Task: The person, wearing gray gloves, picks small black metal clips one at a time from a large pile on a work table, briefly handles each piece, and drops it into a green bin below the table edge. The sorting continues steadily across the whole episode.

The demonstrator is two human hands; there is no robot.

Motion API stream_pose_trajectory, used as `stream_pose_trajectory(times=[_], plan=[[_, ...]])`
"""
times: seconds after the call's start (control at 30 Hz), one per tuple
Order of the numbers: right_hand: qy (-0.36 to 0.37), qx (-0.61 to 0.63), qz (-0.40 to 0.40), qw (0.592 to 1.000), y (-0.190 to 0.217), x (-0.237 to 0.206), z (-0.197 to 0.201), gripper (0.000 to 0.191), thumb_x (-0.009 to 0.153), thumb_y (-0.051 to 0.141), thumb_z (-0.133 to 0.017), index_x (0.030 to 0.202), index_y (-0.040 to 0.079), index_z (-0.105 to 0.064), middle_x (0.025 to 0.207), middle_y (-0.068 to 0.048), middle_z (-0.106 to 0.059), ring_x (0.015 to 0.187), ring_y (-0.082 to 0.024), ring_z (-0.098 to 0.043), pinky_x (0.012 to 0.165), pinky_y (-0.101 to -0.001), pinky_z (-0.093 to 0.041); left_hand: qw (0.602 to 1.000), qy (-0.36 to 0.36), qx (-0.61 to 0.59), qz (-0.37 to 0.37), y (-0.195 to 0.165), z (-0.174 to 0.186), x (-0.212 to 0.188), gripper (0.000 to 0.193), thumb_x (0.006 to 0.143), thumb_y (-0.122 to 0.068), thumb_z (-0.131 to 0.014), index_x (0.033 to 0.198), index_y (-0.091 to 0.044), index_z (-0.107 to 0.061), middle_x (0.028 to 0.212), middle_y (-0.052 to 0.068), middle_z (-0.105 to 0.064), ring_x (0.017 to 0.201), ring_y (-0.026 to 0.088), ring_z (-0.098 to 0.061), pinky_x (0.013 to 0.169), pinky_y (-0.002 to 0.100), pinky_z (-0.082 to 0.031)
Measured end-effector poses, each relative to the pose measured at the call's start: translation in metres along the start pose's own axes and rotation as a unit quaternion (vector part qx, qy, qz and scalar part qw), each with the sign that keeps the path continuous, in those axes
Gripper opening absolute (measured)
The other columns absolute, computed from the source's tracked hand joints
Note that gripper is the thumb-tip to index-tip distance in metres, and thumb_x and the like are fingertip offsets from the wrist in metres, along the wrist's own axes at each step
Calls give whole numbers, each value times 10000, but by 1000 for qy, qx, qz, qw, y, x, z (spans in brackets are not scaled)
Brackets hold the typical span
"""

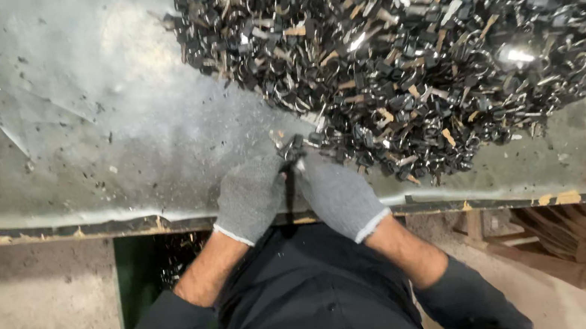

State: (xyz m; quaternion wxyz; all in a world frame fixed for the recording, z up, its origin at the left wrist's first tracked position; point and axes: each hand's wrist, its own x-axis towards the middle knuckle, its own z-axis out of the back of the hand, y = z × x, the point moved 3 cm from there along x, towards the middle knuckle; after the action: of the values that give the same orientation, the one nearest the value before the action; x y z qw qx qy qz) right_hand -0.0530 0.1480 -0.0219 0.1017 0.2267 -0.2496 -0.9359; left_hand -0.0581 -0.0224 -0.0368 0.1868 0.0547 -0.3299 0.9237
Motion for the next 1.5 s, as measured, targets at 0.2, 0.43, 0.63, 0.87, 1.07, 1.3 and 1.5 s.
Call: stream_pose_trajectory(times=[0.2,0.43,0.63,0.87,1.07,1.3,1.5], plan=[[8,-41,15,999,2,-2,-5,327,1008,282,-560,1132,-19,-534,789,-194,-708,742,-352,-740,627,-461,-590,997,44,15,63,3,-4,2,169,793,-98,-736,954,-88,-684,829,162,-671,777,384,-681,683,521,-531],[-94,-146,38,984,16,-4,-11,191,948,127,-598,1077,-9,-557,791,-214,-698,632,-350,-736,482,-437,-585,999,43,10,11,3,-4,4,158,810,-54,-688,967,-46,-670,831,169,-665,768,381,-680,669,508,-537],[-68,-144,29,987,25,-8,-3,190,939,95,-585,1097,-2,-546,776,-205,-703,677,-361,-741,554,-452,-599,998,-1,67,-19,-13,-1,1,144,825,-33,-695,966,-40,-663,862,178,-668,750,368,-676,652,484,-543],[27,-35,-25,999,3,-1,7,291,987,214,-575,1155,-18,-521,800,-215,-696,707,-403,-735,611,-495,-588,1000,-2,14,18,-8,-4,-5,97,813,-59,-703,899,-63,-658,790,149,-657,747,365,-669,665,496,-533],[-74,-144,25,987,9,-4,-9,212,989,136,-566,1100,-41,-528,813,-191,-722,713,-331,-757,587,-431,-606,999,-6,43,-29,-11,-5,-5,87,830,-53,-694,897,-67,-640,795,139,-636,742,350,-656,659,481,-532],[-112,-198,96,969,13,-17,-9,348,878,81,-576,1196,-53,-527,901,-247,-715,553,-339,-721,406,-430,-561,998,-64,9,-20,-17,2,-6,258,858,0,-689,1099,-92,-686,817,95,-636,740,303,-648,668,441,-531],[-7,-84,78,993,7,-1,-7,288,943,216,-616,1089,-13,-521,772,-230,-714,698,-402,-714,598,-507,-567,997,-66,30,-19,-19,-5,-18,368,812,-16,-692,1173,-88,-667,853,102,-643,729,304,-626,674,446,-526]])
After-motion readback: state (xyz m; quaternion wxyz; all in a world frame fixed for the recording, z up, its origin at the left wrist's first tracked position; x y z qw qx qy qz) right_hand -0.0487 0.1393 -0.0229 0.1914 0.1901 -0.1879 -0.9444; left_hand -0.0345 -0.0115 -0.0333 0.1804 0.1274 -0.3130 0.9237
